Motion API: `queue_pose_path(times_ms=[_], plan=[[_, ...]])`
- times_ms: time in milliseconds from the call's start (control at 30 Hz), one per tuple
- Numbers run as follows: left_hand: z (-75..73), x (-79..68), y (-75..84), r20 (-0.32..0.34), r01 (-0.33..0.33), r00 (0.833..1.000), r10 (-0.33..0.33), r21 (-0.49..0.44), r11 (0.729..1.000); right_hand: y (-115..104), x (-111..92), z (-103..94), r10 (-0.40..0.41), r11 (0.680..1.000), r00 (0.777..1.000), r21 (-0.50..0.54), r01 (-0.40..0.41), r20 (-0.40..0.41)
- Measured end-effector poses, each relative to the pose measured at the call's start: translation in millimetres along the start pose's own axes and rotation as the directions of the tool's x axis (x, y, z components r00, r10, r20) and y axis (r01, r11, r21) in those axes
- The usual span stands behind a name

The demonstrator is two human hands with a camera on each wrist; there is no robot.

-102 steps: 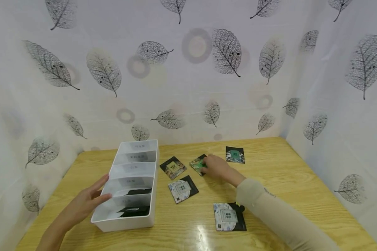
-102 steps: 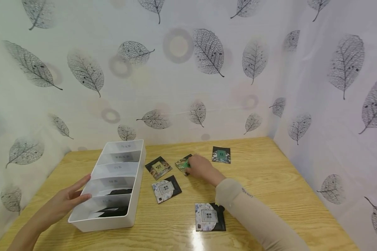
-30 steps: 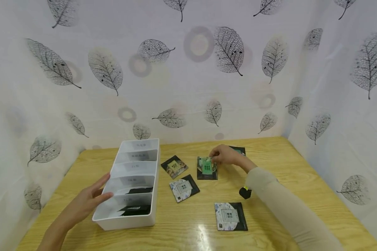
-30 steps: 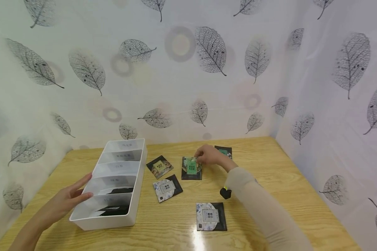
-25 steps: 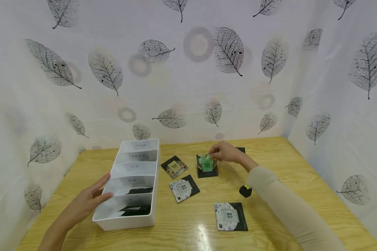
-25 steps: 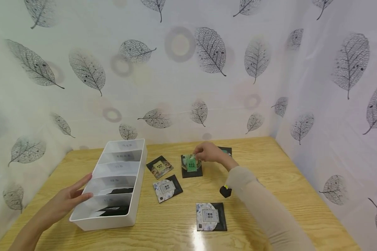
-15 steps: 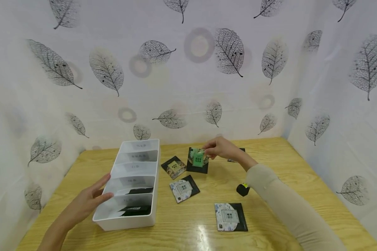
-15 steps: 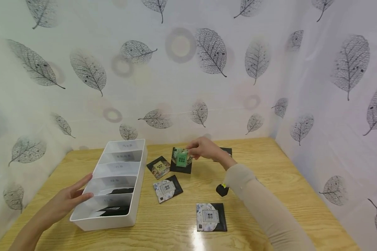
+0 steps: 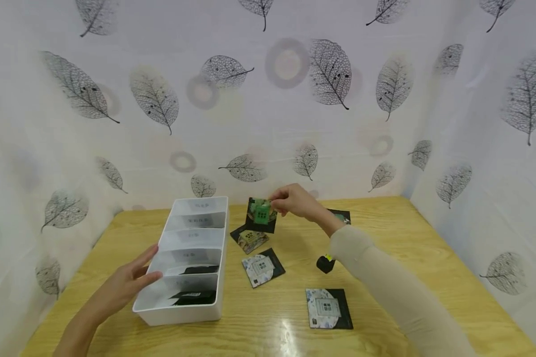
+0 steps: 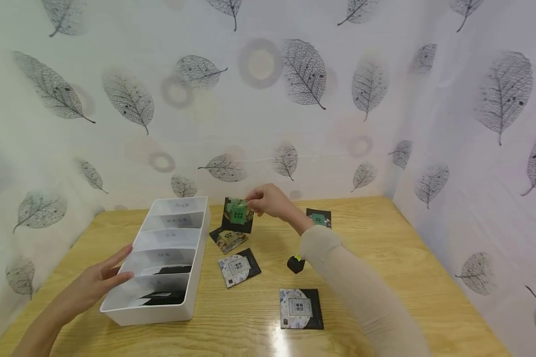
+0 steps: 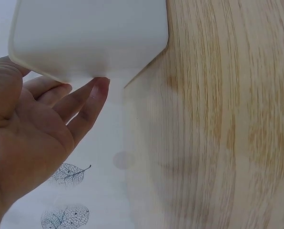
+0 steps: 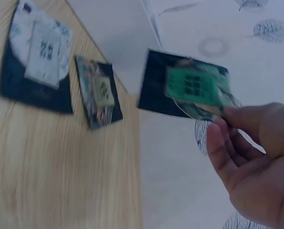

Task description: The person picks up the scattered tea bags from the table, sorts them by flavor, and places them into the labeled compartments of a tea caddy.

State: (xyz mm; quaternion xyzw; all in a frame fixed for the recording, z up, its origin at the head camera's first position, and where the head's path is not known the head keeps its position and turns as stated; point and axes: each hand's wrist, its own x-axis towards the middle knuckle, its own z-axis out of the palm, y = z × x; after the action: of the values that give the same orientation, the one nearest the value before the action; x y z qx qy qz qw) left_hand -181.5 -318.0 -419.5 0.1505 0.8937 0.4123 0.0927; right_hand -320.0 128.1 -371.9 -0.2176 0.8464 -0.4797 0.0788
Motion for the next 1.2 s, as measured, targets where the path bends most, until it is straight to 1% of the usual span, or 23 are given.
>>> queue_pose_path(times_ms=[67,167,267,333,433,500,533,600,700,733,900,1000,1067,1133,1167,1200], plan=[[-0.1,0.4,-0.1,-0.003,-0.003,1.000,0.003,0.004,1.000,-8,11,7.6,-0.024,1.000,0.997,0.009,0.025,-0.072],[-0.2,1.5,-0.2,-0.004,-0.005,1.000,0.005,0.004,1.000,-22,27,20.4,-0.078,0.997,0.982,0.001,0.080,-0.174],[-0.6,2.2,0.3,-0.002,-0.004,1.000,0.004,-0.003,1.000,-36,43,35.6,-0.159,0.987,0.954,-0.052,0.151,-0.256],[-0.9,1.8,0.7,-0.002,-0.002,1.000,0.002,-0.008,1.000,-44,52,47.8,-0.217,0.976,0.930,-0.093,0.198,-0.296],[-0.9,0.9,1.1,-0.011,0.002,1.000,-0.002,-0.019,1.000,-53,65,66.8,-0.294,0.954,0.892,-0.164,0.251,-0.343],[-0.8,0.4,1.2,-0.015,0.002,1.000,-0.003,-0.026,1.000,-55,72,78.9,-0.343,0.935,0.869,-0.218,0.280,-0.356],[-0.7,0.2,1.2,-0.018,0.001,1.000,-0.002,-0.030,1.000,-56,75,84.5,-0.364,0.925,0.861,-0.244,0.291,-0.355],[-0.5,0.3,1.5,-0.023,-0.004,1.000,0.003,-0.038,0.999,-55,79,95.7,-0.399,0.906,0.851,-0.288,0.309,-0.341],[-0.7,0.0,1.7,-0.019,-0.008,1.000,0.007,-0.051,0.999,-52,84,111.6,-0.432,0.879,0.851,-0.349,0.325,-0.299],[-0.6,0.3,2.1,-0.017,-0.012,1.000,0.011,-0.059,0.998,-51,86,115.8,-0.437,0.870,0.854,-0.373,0.322,-0.282],[-0.6,1.2,3.7,-0.013,-0.013,1.000,0.012,-0.090,0.996,-44,88,130.7,-0.466,0.806,0.857,-0.507,0.307,-0.222],[-0.8,1.6,3.6,-0.013,-0.011,1.000,0.010,-0.096,0.995,-40,88,135.0,-0.462,0.762,0.870,-0.580,0.289,-0.173],[-1.1,1.4,2.9,-0.010,-0.008,1.000,0.007,-0.089,0.996,-37,87,136.7,-0.450,0.725,0.884,-0.630,0.279,-0.126],[-1.3,0.9,2.0,-0.005,-0.002,1.000,0.002,-0.079,0.997,-33,86,138.4,-0.425,0.677,0.902,-0.687,0.265,-0.071],[-1.4,0.5,1.4,-0.001,0.000,1.000,0.000,-0.077,0.997,-32,86,138.8,-0.411,0.658,0.910,-0.707,0.260,-0.048],[-1.4,0.3,1.0,0.001,0.003,1.000,-0.003,-0.074,0.997,-31,85,139.3,-0.401,0.634,0.916,-0.730,0.256,-0.027]])
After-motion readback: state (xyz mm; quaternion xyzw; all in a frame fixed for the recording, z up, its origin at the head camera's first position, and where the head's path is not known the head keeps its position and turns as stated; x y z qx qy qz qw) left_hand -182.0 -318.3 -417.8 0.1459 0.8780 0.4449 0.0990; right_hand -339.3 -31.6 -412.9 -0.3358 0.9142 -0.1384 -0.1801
